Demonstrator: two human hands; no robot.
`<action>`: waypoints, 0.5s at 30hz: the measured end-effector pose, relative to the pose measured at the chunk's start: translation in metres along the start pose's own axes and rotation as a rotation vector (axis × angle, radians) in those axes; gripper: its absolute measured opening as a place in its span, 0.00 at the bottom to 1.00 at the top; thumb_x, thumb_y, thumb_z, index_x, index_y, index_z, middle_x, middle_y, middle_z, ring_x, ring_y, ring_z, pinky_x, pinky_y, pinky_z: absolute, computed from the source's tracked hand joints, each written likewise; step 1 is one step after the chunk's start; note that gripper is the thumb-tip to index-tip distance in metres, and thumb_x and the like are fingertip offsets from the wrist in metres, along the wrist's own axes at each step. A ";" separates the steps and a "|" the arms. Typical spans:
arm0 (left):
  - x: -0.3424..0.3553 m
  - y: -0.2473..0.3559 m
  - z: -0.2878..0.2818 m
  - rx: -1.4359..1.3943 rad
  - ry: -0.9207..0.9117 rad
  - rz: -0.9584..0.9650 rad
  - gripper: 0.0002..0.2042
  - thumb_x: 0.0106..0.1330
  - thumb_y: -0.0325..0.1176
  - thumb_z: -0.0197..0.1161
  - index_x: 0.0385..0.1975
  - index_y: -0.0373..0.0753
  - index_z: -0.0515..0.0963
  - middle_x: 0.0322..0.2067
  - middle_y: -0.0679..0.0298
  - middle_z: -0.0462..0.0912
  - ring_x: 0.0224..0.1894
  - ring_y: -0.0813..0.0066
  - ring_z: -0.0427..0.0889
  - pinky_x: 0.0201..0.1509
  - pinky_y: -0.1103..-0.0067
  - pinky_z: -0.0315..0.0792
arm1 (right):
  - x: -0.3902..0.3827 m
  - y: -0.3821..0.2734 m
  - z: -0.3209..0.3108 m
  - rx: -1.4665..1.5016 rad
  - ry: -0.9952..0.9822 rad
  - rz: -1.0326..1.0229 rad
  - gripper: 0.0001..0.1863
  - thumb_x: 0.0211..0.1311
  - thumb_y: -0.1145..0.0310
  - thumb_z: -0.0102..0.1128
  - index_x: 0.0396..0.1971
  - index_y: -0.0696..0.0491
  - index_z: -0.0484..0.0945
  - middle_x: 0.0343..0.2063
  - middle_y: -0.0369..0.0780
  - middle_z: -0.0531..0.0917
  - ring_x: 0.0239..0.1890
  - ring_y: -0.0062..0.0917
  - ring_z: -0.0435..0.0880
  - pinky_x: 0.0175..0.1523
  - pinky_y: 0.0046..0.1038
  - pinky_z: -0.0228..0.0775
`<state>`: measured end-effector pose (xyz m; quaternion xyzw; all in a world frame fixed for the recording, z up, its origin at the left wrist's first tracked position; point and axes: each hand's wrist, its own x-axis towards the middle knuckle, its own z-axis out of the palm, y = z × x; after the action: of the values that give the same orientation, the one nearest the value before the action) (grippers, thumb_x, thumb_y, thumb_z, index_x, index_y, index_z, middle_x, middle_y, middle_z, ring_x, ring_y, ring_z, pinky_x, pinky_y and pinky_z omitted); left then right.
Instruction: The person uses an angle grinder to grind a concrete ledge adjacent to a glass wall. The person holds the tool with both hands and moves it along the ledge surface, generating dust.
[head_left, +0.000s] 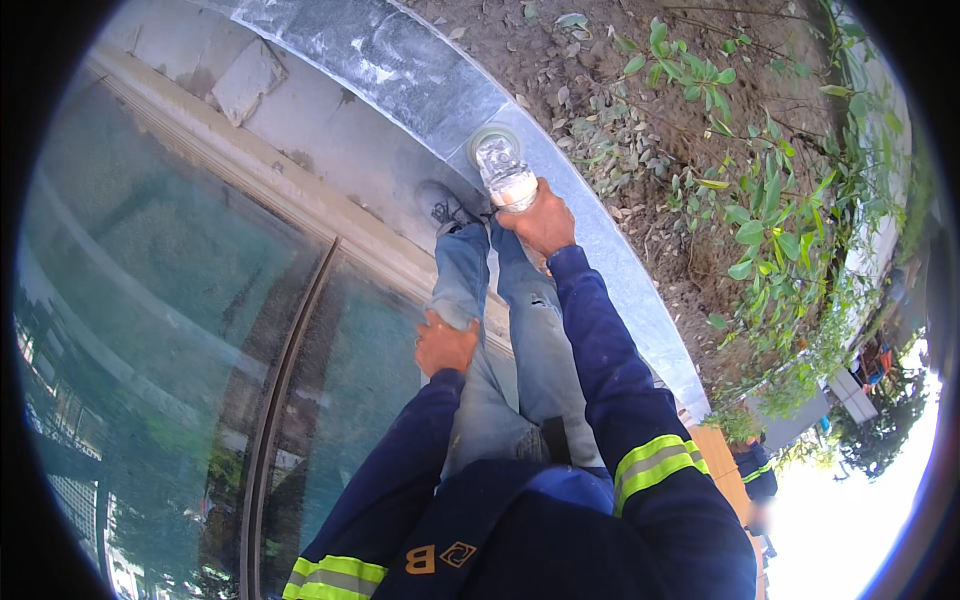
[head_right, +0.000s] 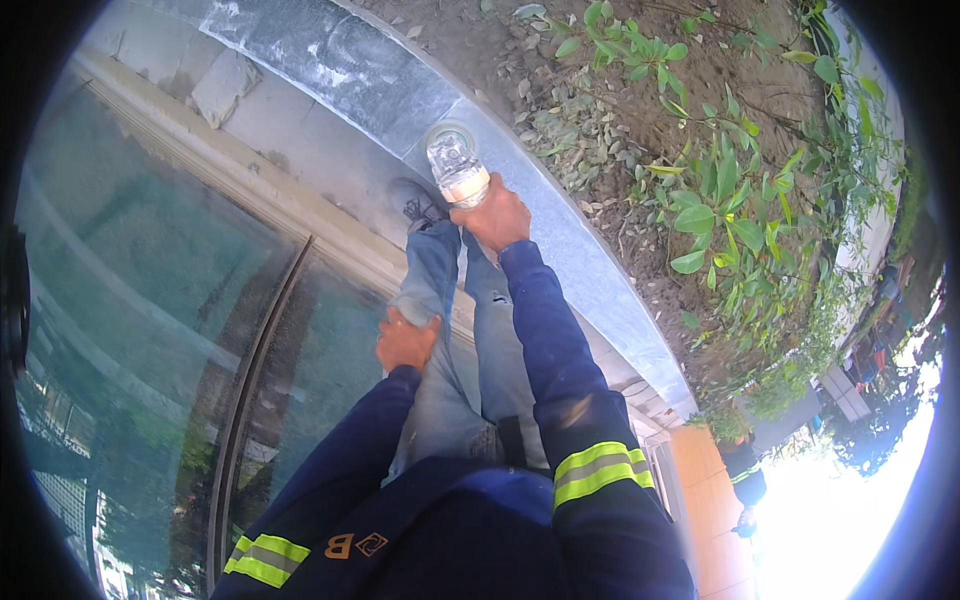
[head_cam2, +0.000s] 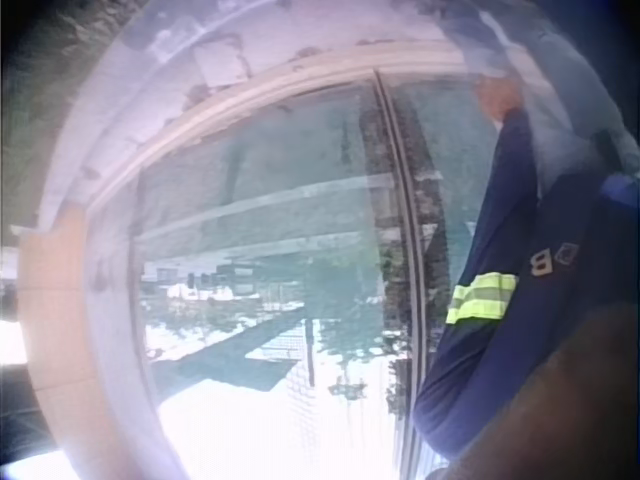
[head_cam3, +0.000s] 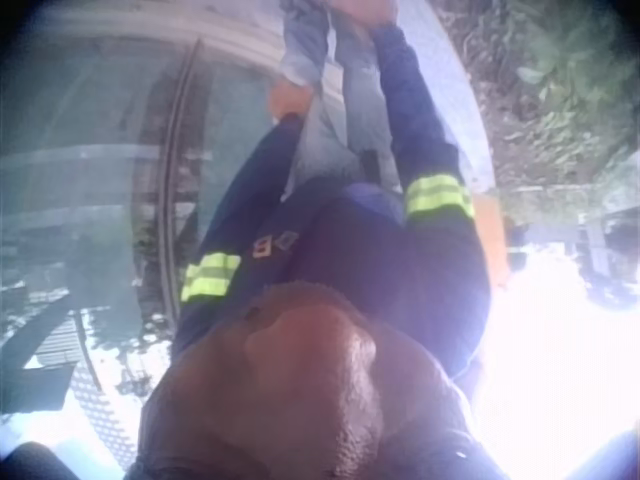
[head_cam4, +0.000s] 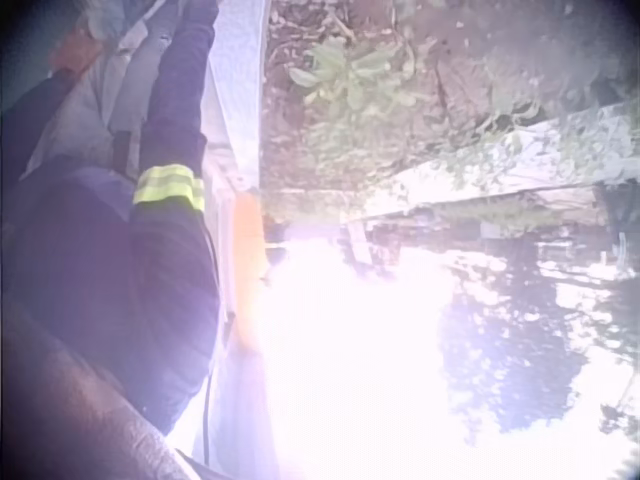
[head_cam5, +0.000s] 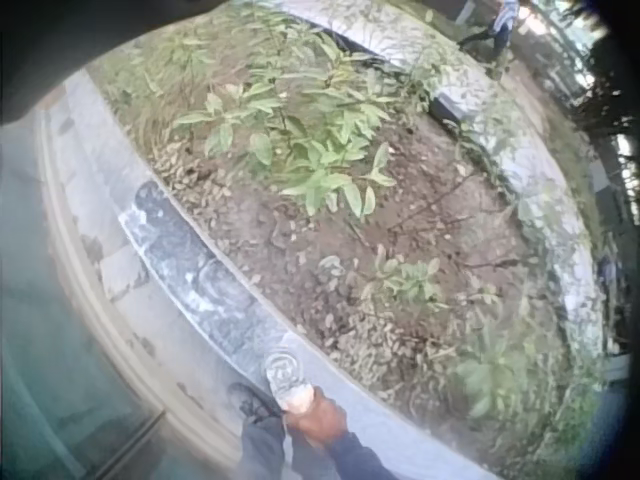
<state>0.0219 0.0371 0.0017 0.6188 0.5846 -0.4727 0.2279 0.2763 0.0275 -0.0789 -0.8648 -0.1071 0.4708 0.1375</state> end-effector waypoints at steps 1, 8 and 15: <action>-0.001 0.000 0.002 -0.009 0.009 0.005 0.44 0.60 0.63 0.76 0.66 0.34 0.73 0.54 0.43 0.83 0.53 0.42 0.89 0.56 0.56 0.84 | -0.001 0.007 -0.003 0.001 0.024 0.017 0.42 0.43 0.48 0.80 0.56 0.58 0.79 0.44 0.57 0.91 0.51 0.54 0.91 0.58 0.48 0.82; -0.001 -0.004 0.008 -0.014 0.027 0.025 0.42 0.59 0.64 0.76 0.62 0.34 0.73 0.53 0.44 0.83 0.51 0.42 0.89 0.55 0.56 0.84 | 0.022 0.001 -0.012 0.152 0.090 -0.033 0.44 0.43 0.47 0.81 0.57 0.60 0.79 0.47 0.56 0.91 0.52 0.53 0.91 0.60 0.48 0.81; 0.001 -0.005 0.007 -0.026 -0.012 -0.004 0.46 0.59 0.67 0.74 0.67 0.35 0.72 0.54 0.42 0.83 0.54 0.40 0.88 0.58 0.56 0.82 | 0.010 -0.007 0.004 0.043 0.035 -0.049 0.44 0.43 0.47 0.82 0.57 0.60 0.79 0.46 0.57 0.91 0.51 0.54 0.91 0.59 0.48 0.81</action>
<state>0.0154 0.0327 -0.0006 0.6120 0.5904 -0.4692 0.2383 0.2778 0.0379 -0.0871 -0.8669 -0.1155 0.4544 0.1693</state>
